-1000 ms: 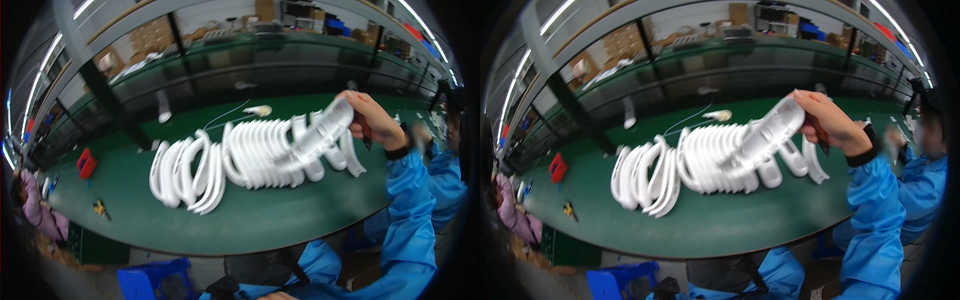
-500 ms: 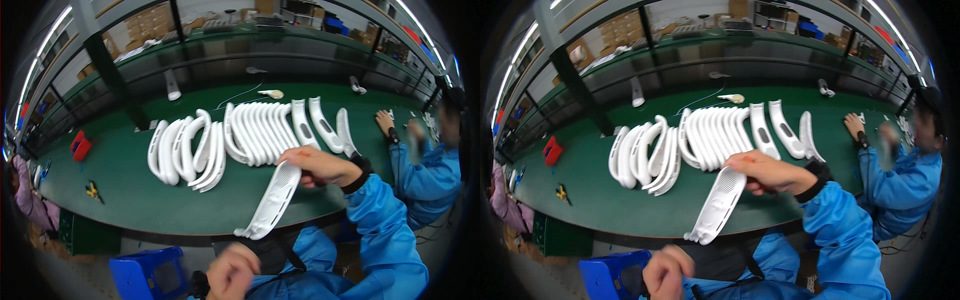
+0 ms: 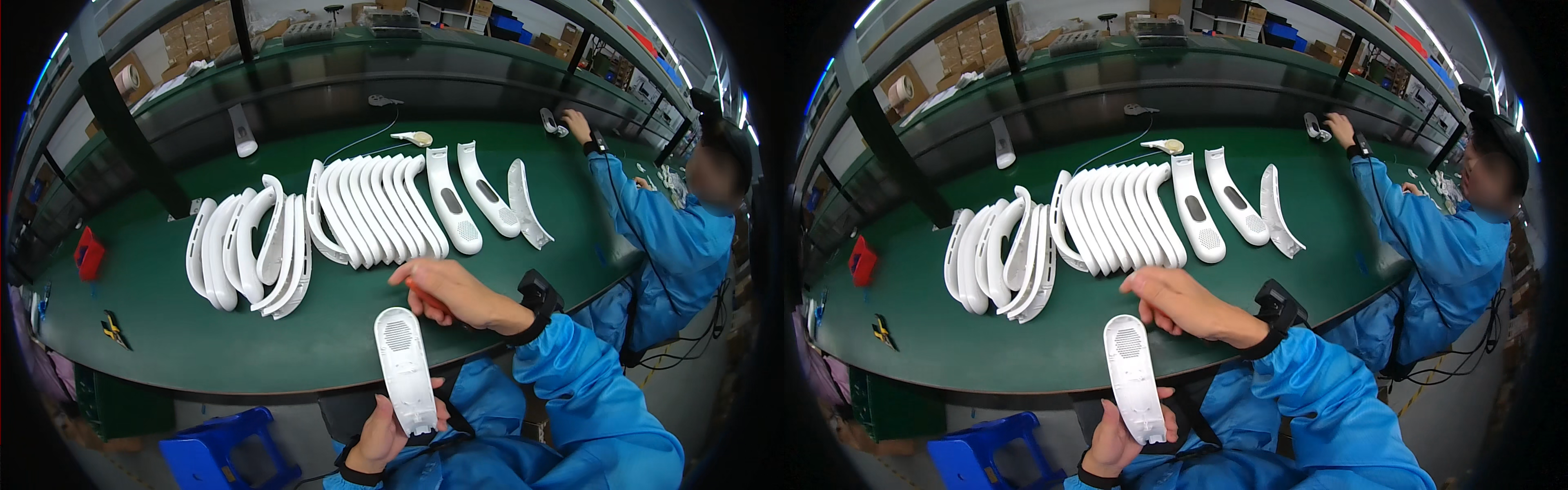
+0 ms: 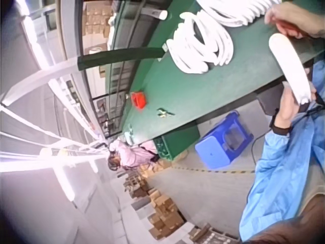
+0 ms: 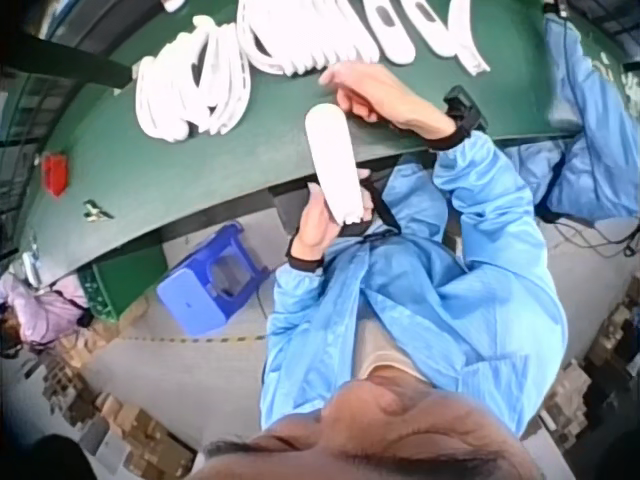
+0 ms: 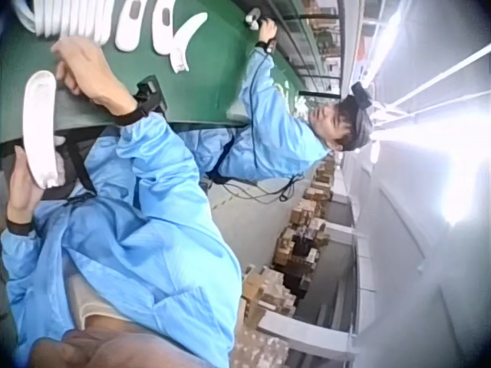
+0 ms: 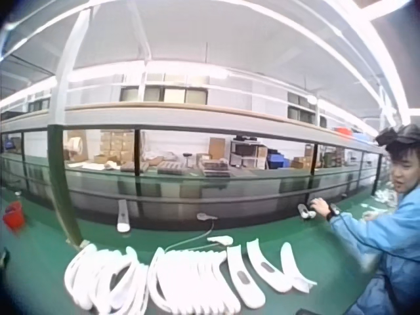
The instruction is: Assembling and inspecting white plastic electronic housing components on a factory line.
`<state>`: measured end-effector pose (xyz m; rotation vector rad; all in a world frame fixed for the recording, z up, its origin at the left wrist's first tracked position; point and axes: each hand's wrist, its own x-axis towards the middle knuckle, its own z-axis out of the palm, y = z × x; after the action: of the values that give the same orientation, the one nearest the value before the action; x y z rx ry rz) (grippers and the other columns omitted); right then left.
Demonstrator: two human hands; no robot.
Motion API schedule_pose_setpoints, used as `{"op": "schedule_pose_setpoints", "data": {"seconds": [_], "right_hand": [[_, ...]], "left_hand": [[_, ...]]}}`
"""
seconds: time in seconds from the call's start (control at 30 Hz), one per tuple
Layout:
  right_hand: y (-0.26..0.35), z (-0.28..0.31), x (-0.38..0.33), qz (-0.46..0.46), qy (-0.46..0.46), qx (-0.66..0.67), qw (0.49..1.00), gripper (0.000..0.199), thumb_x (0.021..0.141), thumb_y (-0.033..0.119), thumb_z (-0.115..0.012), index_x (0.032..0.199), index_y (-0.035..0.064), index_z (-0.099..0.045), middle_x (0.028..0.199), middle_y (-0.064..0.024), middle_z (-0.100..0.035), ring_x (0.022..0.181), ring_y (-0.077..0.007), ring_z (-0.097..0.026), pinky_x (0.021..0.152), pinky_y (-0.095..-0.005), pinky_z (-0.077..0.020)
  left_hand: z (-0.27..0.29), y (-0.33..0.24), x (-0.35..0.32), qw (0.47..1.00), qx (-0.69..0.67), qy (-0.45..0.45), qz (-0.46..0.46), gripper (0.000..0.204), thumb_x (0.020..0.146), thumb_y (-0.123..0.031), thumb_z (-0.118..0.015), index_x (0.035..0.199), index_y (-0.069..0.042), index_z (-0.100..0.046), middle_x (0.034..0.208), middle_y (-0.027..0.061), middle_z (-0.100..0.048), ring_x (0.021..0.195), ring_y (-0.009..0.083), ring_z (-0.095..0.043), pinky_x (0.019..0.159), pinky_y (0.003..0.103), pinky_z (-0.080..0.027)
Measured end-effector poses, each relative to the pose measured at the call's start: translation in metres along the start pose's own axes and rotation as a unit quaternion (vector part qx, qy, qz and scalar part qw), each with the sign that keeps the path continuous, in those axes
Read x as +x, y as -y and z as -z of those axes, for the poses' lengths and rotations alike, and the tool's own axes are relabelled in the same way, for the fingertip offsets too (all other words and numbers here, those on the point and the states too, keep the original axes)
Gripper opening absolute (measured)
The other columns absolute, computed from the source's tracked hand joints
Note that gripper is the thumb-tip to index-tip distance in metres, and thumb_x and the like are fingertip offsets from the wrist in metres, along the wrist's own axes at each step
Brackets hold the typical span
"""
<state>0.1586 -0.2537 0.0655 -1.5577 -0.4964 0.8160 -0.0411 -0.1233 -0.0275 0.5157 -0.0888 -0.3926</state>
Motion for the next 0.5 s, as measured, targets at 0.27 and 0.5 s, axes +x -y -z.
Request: {"op": "schedule_pose_setpoints", "data": {"seconds": [0.27, 0.5], "right_hand": [[-0.022, -0.007, -0.023, 0.174, -0.068, 0.118, 0.975, 0.046, 0.1, 0.036, -0.036, 0.113, -0.0045, -0.054, 0.089, -0.0106, -0.058, 0.07, -0.014, -0.053, 0.066, -0.0272, -0.0464], [-0.006, -0.021, -0.034, 0.212, -0.085, 0.121, 0.966, 0.061, 0.098, 0.051, -0.034, 0.104, -0.0057, -0.054, 0.085, -0.0119, -0.059, 0.07, -0.014, -0.055, 0.065, -0.0253, -0.0459]], "left_hand": [[0.005, 0.019, 0.01, 0.998, -0.052, -0.037, 0.005, 0.082, 0.094, -0.065, -0.024, 0.132, 0.006, -0.039, 0.112, 0.0196, -0.06, 0.099, 0.029, -0.062, 0.093, 0.041, -0.048], [0.02, 0.022, 0.02, 0.997, -0.071, 0.012, -0.01, 0.081, 0.095, -0.064, -0.023, 0.131, 0.007, -0.038, 0.102, 0.0182, -0.062, 0.091, 0.0276, -0.063, 0.087, 0.042, -0.049]]}}
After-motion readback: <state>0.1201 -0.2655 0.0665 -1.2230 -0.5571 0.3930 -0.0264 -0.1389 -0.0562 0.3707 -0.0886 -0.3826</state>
